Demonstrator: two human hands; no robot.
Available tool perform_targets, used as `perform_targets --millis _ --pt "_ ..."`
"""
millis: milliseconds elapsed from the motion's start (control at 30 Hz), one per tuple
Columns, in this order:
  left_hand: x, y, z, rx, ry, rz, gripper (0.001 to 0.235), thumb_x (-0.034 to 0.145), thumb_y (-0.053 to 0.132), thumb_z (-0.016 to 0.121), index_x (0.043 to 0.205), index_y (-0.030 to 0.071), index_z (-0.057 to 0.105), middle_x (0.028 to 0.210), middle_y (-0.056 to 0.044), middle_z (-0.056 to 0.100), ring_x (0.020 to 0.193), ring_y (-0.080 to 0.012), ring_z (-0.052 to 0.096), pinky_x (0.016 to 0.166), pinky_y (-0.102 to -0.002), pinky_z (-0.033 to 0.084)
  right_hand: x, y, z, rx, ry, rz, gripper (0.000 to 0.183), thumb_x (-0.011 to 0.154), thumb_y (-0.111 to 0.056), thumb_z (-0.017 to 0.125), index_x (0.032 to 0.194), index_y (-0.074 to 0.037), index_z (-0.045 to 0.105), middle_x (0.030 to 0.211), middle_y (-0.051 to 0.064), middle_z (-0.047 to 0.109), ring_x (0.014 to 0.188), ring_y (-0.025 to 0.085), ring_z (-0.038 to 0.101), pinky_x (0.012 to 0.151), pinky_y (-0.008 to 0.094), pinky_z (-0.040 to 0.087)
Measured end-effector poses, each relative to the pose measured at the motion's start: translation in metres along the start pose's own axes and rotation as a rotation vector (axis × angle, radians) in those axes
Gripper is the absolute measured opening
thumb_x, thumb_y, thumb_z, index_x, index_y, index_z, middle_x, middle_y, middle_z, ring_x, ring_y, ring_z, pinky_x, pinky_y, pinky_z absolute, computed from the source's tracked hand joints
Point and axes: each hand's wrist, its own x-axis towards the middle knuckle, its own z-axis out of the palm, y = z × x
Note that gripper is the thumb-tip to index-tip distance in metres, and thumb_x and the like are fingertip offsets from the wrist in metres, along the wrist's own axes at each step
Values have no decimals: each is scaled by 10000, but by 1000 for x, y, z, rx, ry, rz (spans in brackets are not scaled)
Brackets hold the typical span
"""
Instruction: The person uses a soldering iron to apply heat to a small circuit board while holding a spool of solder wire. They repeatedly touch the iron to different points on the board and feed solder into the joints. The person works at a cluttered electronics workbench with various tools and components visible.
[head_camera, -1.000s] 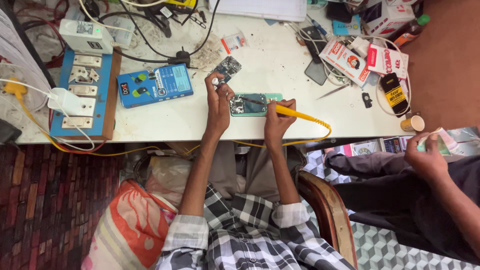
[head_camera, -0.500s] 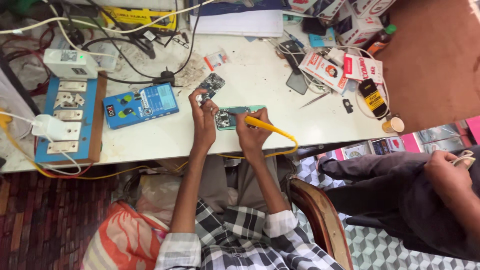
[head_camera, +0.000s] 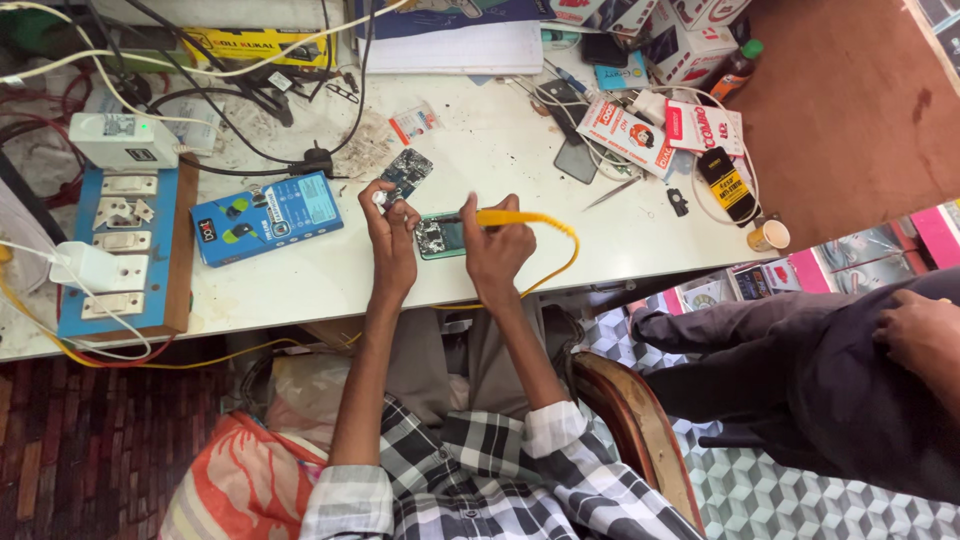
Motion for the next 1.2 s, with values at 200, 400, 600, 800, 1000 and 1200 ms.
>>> perform_targets --millis 200,400,600,800,1000,1200 --pt "2 -3 -2 12 12 -18 455 1101 492 477 1356 130 372 778 22 443 670 -55 373 583 -222 297 9 1 -5 -68 -75 -33 450 955 -355 745 754 -48 483 484 67 476 413 258 515 482 409 401" --pt "1 0 -2 44 19 -10 457 1107 503 477 1355 133 377 774 23 441 661 -51 365 579 -225 297 5 -5 -3 -91 -93 -104 492 907 -425 796 786 -50 502 484 60 466 420 246 489 477 389 396" --pt "1 1 -3 54 1 -13 483 1095 501 489 1375 124 376 769 22 455 644 -50 360 576 -224 296 -6 4 -9 43 -37 -48 446 913 -325 809 742 -59 494 501 37 501 416 185 493 458 362 378" --pt "1 4 -2 84 -19 -13 484 1097 509 478 1383 134 368 778 20 468 650 -49 376 584 -220 316 -9 1 -2 -14 5 -77 457 932 -297 796 727 -61 462 507 45 494 419 180 455 471 368 351" --pt "-2 3 -3 74 -11 -14 464 1109 501 458 1373 133 356 799 10 467 691 -52 381 596 -221 313 -2 -8 -7 2 -81 1 529 897 -391 823 716 -57 455 462 48 437 399 214 435 471 375 350" --pt "-5 -1 -1 120 -40 89 444 1150 486 448 1388 121 365 823 -3 456 758 -68 406 690 -230 359 9 6 -8 73 -77 5 490 861 -303 874 765 -48 466 517 46 472 465 140 439 477 319 370"
